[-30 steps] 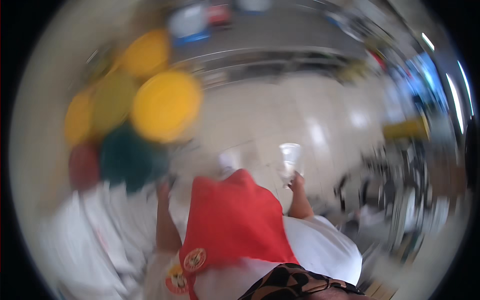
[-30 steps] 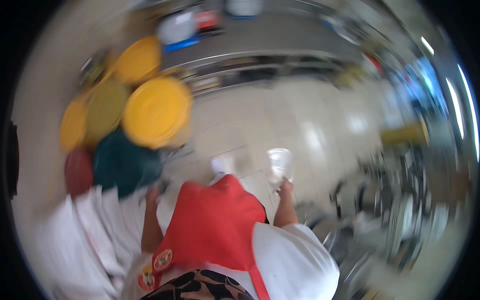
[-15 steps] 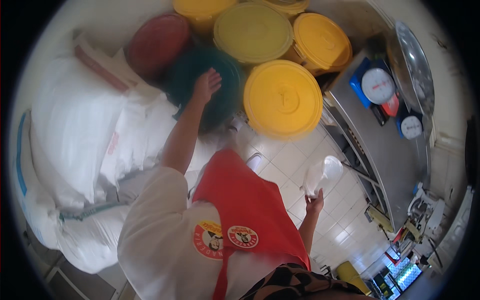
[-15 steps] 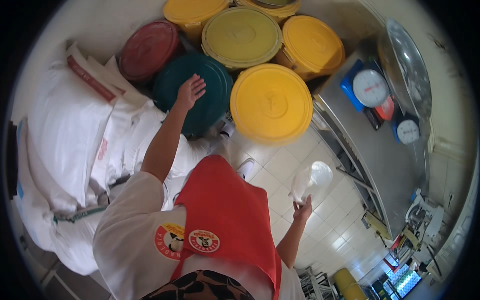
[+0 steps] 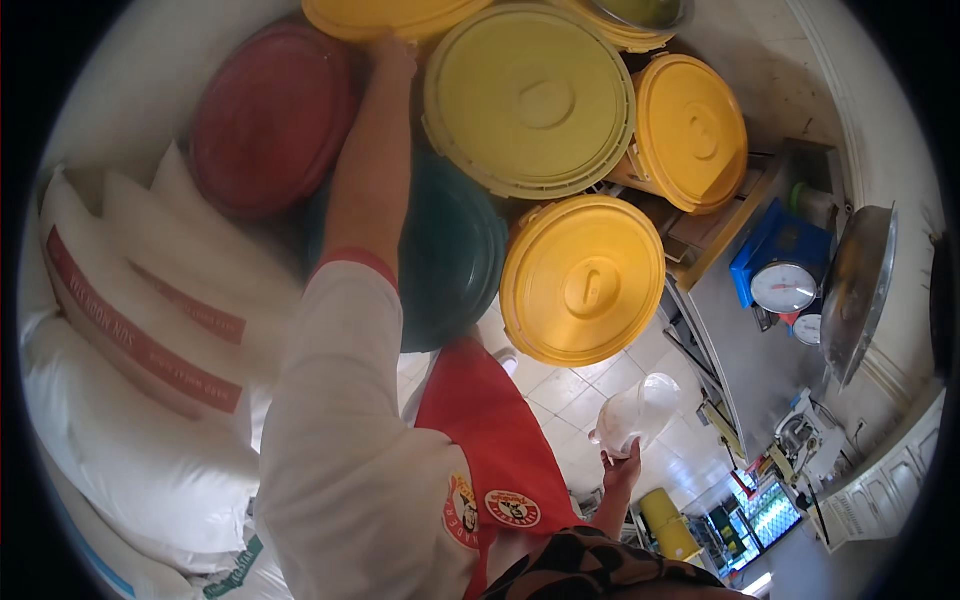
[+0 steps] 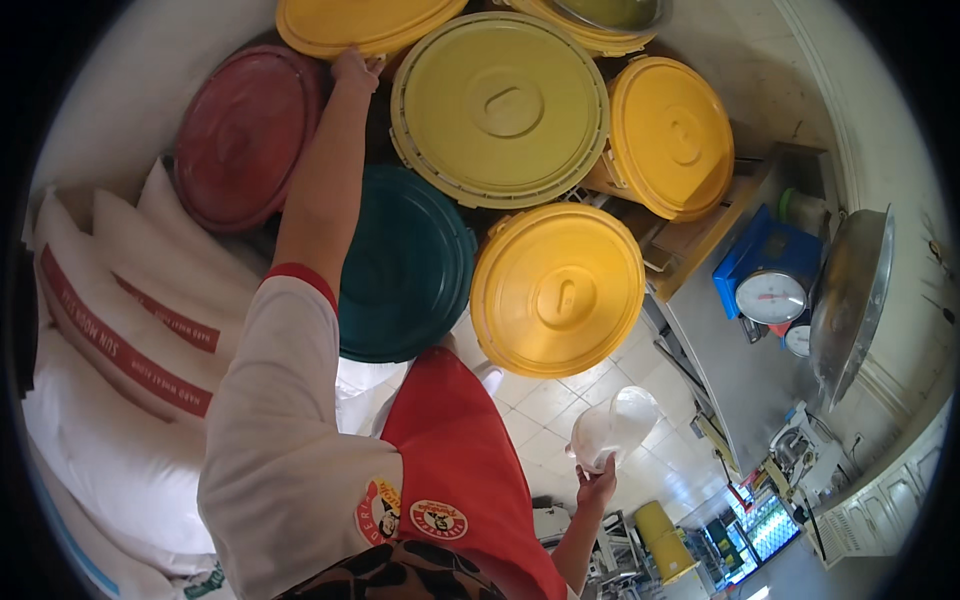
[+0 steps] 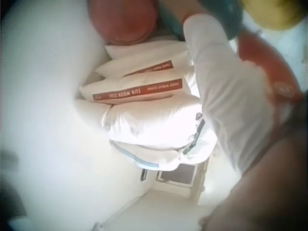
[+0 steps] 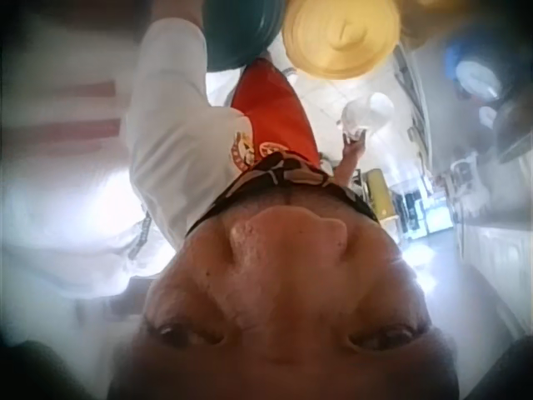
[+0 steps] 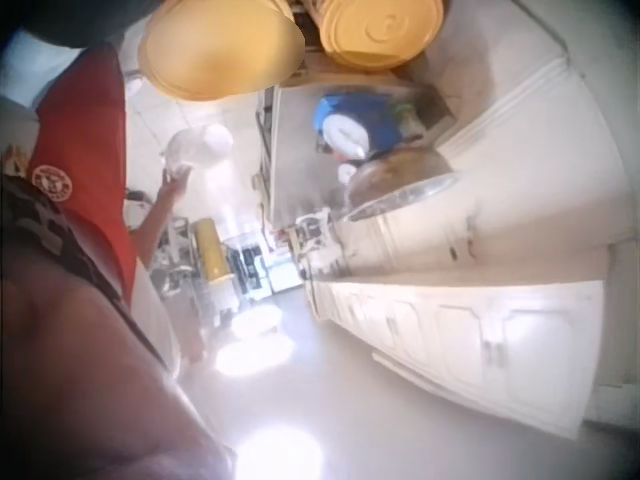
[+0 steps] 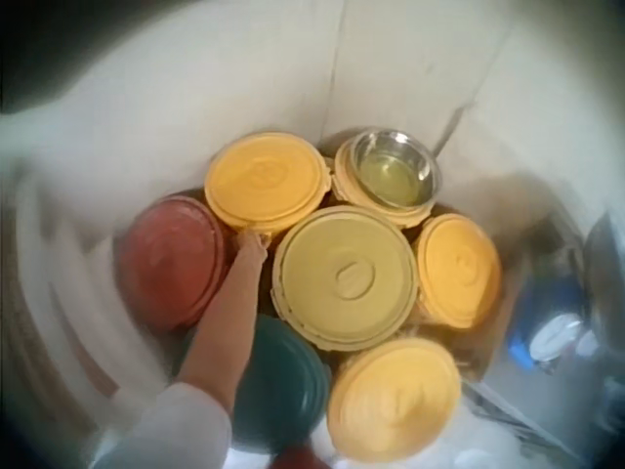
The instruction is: The person shapes small pieces of dough by rolling them on a table, places them on a metal tray, and carries the loaded tray through the bakery production area toward the oven section.
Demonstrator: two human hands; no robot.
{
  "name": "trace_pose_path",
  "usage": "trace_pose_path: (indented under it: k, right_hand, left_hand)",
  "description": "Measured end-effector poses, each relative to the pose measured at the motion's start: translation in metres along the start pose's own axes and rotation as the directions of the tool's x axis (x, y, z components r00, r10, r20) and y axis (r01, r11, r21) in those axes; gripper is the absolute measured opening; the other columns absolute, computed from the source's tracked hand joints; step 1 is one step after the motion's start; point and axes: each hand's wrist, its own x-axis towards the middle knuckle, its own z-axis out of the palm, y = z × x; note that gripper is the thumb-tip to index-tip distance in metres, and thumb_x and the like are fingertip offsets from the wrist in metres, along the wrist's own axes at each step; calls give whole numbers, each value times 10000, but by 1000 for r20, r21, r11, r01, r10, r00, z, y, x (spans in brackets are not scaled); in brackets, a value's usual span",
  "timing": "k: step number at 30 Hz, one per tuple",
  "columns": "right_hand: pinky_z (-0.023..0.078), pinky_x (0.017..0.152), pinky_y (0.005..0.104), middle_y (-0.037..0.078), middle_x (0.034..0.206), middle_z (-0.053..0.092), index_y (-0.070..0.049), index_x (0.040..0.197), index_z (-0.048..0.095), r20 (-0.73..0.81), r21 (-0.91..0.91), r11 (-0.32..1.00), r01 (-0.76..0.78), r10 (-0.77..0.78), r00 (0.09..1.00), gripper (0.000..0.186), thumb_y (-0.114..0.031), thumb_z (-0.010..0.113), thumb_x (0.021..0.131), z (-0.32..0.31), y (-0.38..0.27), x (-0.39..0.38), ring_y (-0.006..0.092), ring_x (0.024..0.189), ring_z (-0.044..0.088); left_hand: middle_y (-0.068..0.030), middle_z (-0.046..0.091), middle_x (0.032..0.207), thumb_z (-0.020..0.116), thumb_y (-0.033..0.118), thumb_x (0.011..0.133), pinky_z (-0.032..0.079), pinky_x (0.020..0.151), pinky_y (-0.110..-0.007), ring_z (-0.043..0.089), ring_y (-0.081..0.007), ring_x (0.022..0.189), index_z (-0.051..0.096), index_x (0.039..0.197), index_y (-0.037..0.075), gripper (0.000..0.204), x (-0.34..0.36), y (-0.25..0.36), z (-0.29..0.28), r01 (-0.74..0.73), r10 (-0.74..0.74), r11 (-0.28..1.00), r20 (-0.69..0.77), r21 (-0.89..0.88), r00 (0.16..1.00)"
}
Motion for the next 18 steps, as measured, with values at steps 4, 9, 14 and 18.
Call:
trace_pose_path:
  k: [4, 9, 14, 18]
  right_hand:
    - [487, 806, 430, 65, 1326, 613, -130, 1384, 540, -92, -63, 995, 78, -83, 992, 614, -556, 643, 954, 39, -34, -46, 238, 1112, 602]
    - [513, 744, 388, 98, 1235, 642, -63, 1370, 567, -69, -288, 923, 254, -284, 956, 611, -478, 680, 937, 128, -74, -86, 235, 1062, 632]
    - [456, 657, 253, 24, 1108, 664, -44, 1363, 579, 449, -119, 866, 485, -389, 805, 492, -359, 649, 992, 323, -138, -96, 102, 911, 614]
    - [487, 851, 309, 67, 1160, 677, 18, 1327, 610, 716, 16, 772, 635, -452, 532, 468, -300, 677, 990, 496, -206, -162, 137, 1075, 601]
  left_hand:
    - [-151, 532, 1111, 574, 307, 1024, 550, 861, -489, 586, -322, 965, 505, 1297, 37, 390, -10, -10, 37, 249, -296, 869, -47, -427, 954]
    - [-81, 513, 730, 580, 388, 1023, 563, 772, -465, 582, -281, 721, 576, 1018, 22, 366, -76, 135, 82, 360, -401, 678, 89, -641, 912]
    - [-125, 552, 817, 560, 330, 1047, 580, 898, -510, 606, -293, 820, 567, 1007, -36, 368, -16, 268, 62, 350, -337, 740, 133, -574, 932]
    - [-173, 550, 957, 524, 276, 1062, 550, 997, -546, 599, -313, 921, 529, 1064, -72, 348, 2, 282, 85, 431, -357, 706, 242, -563, 902]
